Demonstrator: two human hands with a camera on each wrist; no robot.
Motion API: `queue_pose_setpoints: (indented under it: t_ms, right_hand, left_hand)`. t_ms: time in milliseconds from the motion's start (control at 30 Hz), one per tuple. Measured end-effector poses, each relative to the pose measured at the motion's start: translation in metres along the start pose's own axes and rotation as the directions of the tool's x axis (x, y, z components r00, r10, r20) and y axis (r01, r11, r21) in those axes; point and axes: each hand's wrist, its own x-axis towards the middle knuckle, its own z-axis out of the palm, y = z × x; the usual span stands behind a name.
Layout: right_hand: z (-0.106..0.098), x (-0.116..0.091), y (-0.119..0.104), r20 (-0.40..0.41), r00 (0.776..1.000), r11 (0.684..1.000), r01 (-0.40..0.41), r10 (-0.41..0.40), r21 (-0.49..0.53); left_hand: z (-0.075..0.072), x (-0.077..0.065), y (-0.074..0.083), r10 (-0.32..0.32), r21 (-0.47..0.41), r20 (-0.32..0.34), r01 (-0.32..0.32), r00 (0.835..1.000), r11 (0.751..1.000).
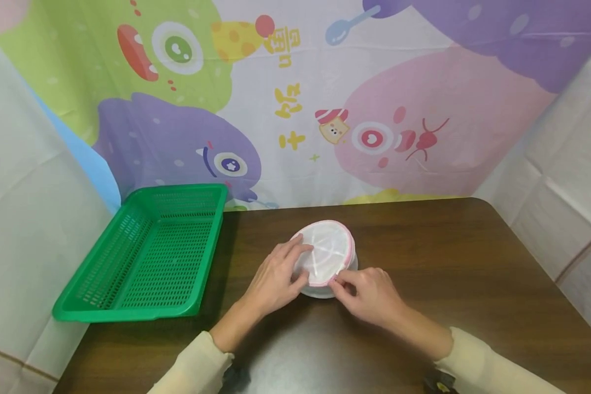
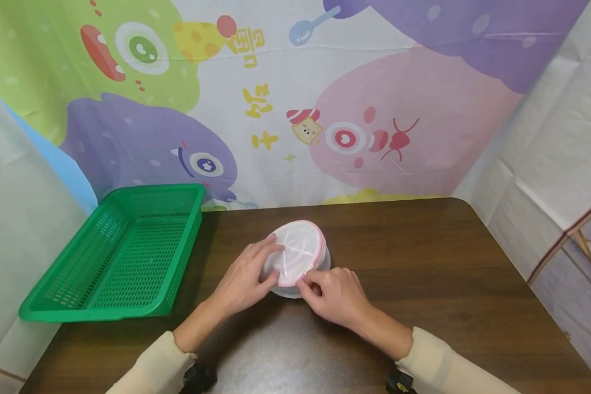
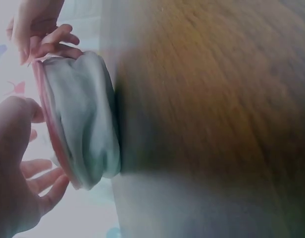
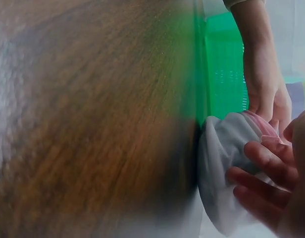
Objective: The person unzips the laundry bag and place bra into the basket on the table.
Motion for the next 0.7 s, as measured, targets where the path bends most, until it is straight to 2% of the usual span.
queue_pose_setpoints:
  t_ms: [100, 233, 367, 533, 700]
  right_hand:
    - [-0.0007, 0.0003, 0.001, 0.008, 1.0, 1.0, -0.025, 0.025, -0.005]
    - [-0.0017, 0.0009, 0.0021, 0.018, 0.999, 0.999, -0.047, 0.047, -0.007]
    - [-0.0026, 0.0013, 0.0036, 0.027, 0.997, 0.998, -0.067, 0.067, -0.015]
    - [-0.0041, 0.0017, 0.0056, 0.033, 0.993, 0.994, -0.11, 0.11, -0.023]
    - [-0.0058, 0.0016, 0.0075, 0.046, 0.986, 0.988, -0.157, 0.157, -0.015]
  left_hand:
    - [-0.0006, -0.0008, 0.0003, -0.034, -0.003, 0.018, 0.034, 0.999, 0.999]
    - [-0.0004, -0.0018, -0.0002, -0.047, 0.0, 0.022, 0.047, 0.999, 0.999]
    - [-0.0006, -0.0018, -0.0012, -0.047, 0.012, 0.017, 0.047, 0.999, 0.999]
    - [-0.0007, -0.0012, -0.0032, -0.016, 0.019, 0.002, 0.016, 1.0, 1.0]
    - [0.0004, -0.0018, -0.005, -0.019, -0.01, -0.001, 0.019, 1.0, 1.0]
